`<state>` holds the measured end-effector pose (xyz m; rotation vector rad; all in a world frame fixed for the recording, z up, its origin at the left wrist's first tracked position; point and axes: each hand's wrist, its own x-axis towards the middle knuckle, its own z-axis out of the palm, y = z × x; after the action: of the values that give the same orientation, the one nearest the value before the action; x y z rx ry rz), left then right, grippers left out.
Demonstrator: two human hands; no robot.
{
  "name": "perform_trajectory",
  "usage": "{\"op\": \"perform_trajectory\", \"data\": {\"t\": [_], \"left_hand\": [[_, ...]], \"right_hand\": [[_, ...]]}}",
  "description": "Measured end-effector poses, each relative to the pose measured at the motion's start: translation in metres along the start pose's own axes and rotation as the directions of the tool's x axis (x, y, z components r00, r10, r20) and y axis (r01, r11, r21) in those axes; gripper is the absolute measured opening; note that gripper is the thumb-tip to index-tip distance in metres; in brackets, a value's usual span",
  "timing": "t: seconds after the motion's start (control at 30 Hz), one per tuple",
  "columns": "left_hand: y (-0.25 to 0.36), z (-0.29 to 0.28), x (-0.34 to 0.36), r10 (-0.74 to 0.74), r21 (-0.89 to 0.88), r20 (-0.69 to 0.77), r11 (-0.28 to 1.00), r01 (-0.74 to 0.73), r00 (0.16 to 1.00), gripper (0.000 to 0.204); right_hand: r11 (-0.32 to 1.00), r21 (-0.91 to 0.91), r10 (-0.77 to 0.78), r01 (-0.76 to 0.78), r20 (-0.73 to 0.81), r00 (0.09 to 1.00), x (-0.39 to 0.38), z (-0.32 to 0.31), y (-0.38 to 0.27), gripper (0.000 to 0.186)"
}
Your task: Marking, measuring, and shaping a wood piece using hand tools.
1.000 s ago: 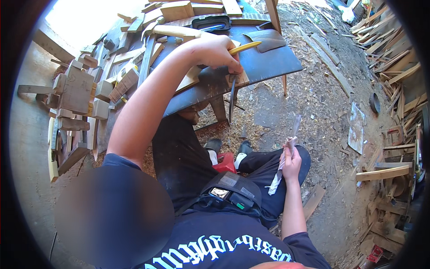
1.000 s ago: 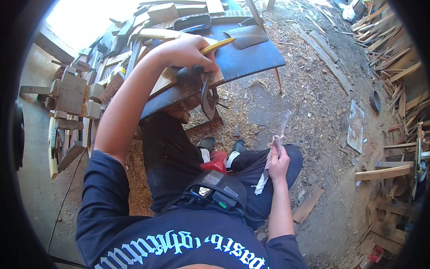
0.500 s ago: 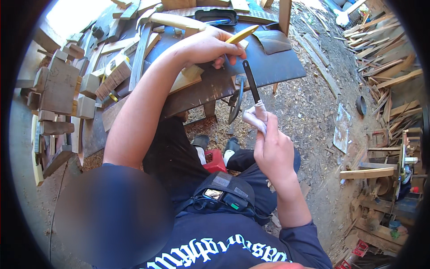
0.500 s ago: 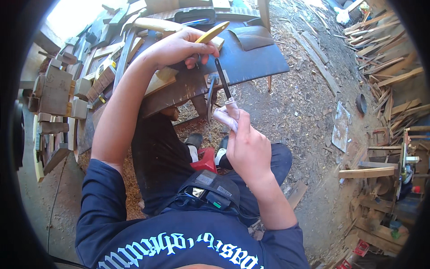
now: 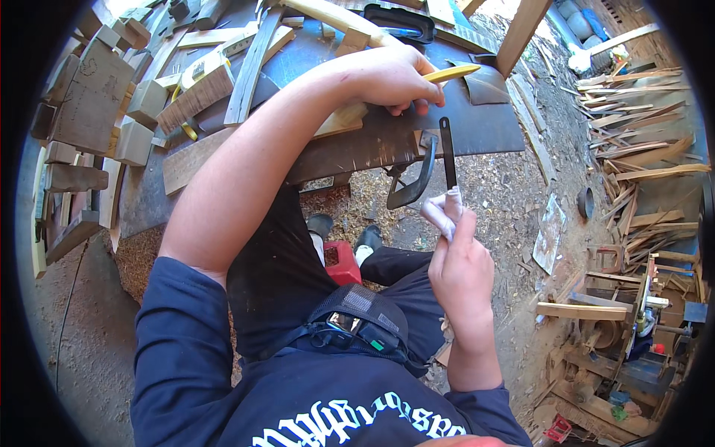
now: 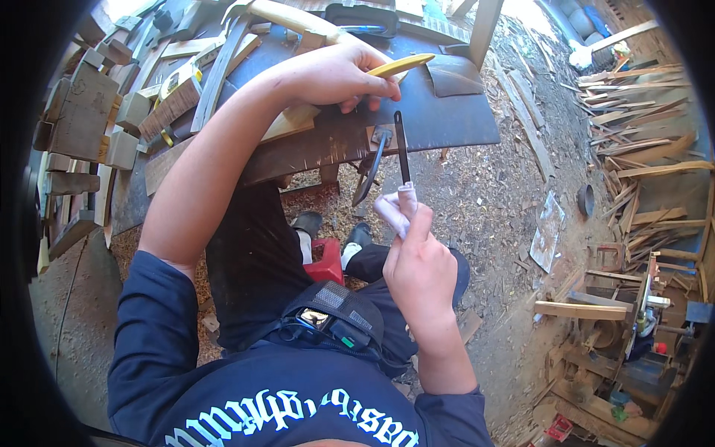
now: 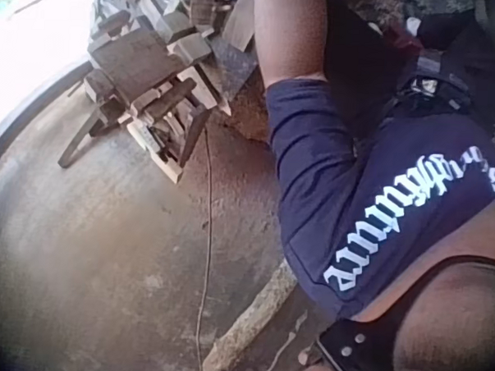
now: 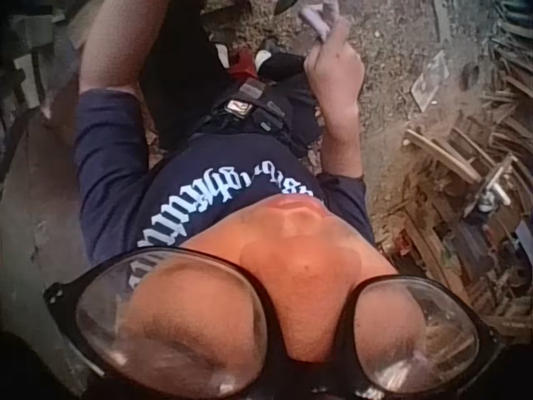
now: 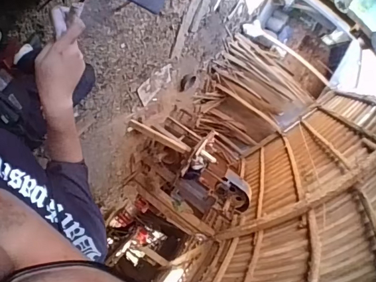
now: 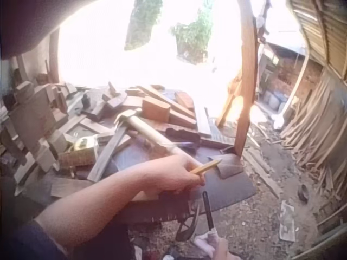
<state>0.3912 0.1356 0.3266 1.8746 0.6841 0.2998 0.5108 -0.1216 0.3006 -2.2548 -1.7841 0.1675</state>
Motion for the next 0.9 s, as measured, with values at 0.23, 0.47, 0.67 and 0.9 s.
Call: {"op": "perform_trajectory", "data": {"t": [0.23, 0.47, 0.67, 0.9], "left_hand": [[-0.017, -0.003, 0.005, -0.072, -0.162, -0.141, 0.986, 0.049, 0.987, 0.036], [0.006, 0.000, 0.001, -0.052, 0.002, -0.151, 0.999, 0.053, 0.987, 0.040], [0.009, -0.003, -0.013, -0.141, -0.031, -0.151, 0.990, 0.138, 0.978, 0.050], [0.024, 0.001, -0.013, -0.146, -0.048, -0.150, 0.989, 0.141, 0.978, 0.053]], "right_hand": [[0.995, -0.101, 0.017, -0.017, -0.001, 1.000, 0.037, 0.010, -0.008, 0.040], [0.994, -0.085, 0.072, -0.072, -0.006, 0.997, 0.014, 0.007, -0.004, 0.042], [0.985, -0.165, 0.037, -0.045, -0.051, 0.998, 0.039, 0.020, -0.013, 0.039], [0.995, 0.004, 0.104, -0.104, -0.046, 0.994, 0.032, 0.018, -0.016, 0.049]]}}
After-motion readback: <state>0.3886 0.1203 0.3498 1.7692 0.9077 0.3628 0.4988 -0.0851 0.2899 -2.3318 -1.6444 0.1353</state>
